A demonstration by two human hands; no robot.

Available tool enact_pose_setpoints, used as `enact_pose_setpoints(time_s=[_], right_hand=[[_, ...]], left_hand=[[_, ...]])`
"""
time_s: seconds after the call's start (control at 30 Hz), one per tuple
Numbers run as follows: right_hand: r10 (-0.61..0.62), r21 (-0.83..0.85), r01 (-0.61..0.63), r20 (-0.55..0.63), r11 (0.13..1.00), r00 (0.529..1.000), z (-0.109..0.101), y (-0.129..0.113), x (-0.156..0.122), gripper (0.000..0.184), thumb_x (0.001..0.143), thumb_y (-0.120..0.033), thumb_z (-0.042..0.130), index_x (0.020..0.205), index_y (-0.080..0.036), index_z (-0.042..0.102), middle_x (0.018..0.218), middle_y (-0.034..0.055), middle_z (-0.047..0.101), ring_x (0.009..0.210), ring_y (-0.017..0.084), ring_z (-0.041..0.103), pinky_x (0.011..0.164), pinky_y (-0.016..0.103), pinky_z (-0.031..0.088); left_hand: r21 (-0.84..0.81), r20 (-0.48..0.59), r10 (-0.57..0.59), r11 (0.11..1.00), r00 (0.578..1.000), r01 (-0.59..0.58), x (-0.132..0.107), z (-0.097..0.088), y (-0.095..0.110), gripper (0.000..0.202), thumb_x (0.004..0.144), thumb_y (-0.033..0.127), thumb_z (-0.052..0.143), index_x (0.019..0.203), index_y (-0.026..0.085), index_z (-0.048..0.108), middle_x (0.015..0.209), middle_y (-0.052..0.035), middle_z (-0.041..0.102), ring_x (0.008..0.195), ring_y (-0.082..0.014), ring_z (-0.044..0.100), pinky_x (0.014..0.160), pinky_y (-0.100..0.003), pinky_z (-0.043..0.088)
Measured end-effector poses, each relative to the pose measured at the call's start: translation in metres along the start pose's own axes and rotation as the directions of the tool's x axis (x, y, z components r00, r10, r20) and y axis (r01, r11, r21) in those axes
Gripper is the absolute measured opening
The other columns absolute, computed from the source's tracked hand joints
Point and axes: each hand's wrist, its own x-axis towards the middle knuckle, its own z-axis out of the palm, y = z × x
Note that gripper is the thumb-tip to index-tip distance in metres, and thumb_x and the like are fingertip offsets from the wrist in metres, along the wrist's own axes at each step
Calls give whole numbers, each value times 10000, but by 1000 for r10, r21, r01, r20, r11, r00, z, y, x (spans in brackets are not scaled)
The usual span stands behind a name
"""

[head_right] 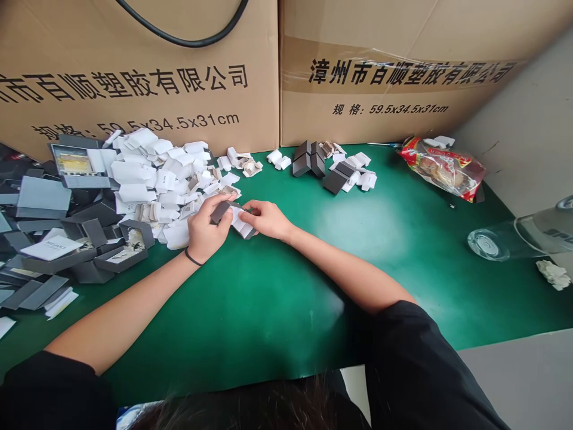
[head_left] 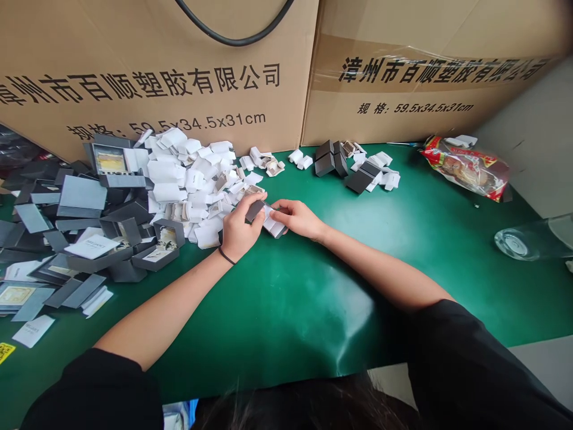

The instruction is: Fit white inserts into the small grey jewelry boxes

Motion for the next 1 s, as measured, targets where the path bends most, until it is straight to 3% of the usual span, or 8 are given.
enact_pose_setpoints(time_s=[0.23, 0.4, 0.5, 0.67, 0.83, 1.0], right_hand=[[-19, -35, 15, -98, 999, 995, 3, 3, 0, 112, 759, -278, 557, 762, -174, 597, 620, -23, 593, 498, 101, 559, 484, 228, 503], [15, 176, 2, -91, 984, 996, 4, 3, 1, 184, 771, -340, 564, 847, -175, 592, 691, -8, 616, 601, 124, 599, 530, 245, 537], [2, 224, 25, -118, 974, 993, 4, 4, 1, 232, 781, -394, 562, 860, -179, 591, 697, -7, 617, 622, 125, 598, 530, 235, 526], [-30, 209, 76, -215, 975, 976, 4, 7, 1, 307, 783, -482, 555, 869, -188, 563, 683, -17, 609, 609, 117, 592, 535, 228, 516], [-81, 236, 141, -248, 962, 965, 6, 9, -1, 342, 794, -533, 528, 910, -211, 515, 731, -23, 608, 623, 121, 605, 563, 250, 529], [-80, 110, 110, -248, 988, 966, 9, 7, -2, 318, 833, -529, 481, 883, -216, 508, 582, -67, 521, 420, 67, 450, 394, 182, 389]], left_hand=[[-59, 105, -9, 998, 994, 15, 0, -2, -1, 358, 897, 349, 494, 1216, 196, 550, 1205, -69, 652, 1115, -188, 614, 956, -310, 511], [-180, 152, -103, 975, 983, 130, 0, 3, -8, 478, 896, 414, 490, 1331, 219, 457, 1323, -86, 565, 1132, -213, 601, 819, -280, 576], [-240, 165, -177, 947, 970, 214, -1, 6, -14, 594, 878, 440, 520, 1402, 221, 349, 1246, -112, 613, 1031, -213, 653, 762, -284, 591], [-276, 301, -315, 875, 900, 399, 4, 7, -18, 473, 839, 495, 551, 1186, 174, 537, 827, -76, 703, 650, -185, 693, 551, -269, 593], [-396, 506, -309, 747, 806, 535, 12, 2, -7, 457, 856, 486, 519, 1204, 188, 513, 791, -59, 686, 674, -192, 700, 492, -273, 590], [-488, 537, -410, 561, 737, 668, 14, -3, 4, 397, 803, 453, 604, 1053, 147, 572, 687, -23, 654, 572, -158, 669, 462, -236, 561]])
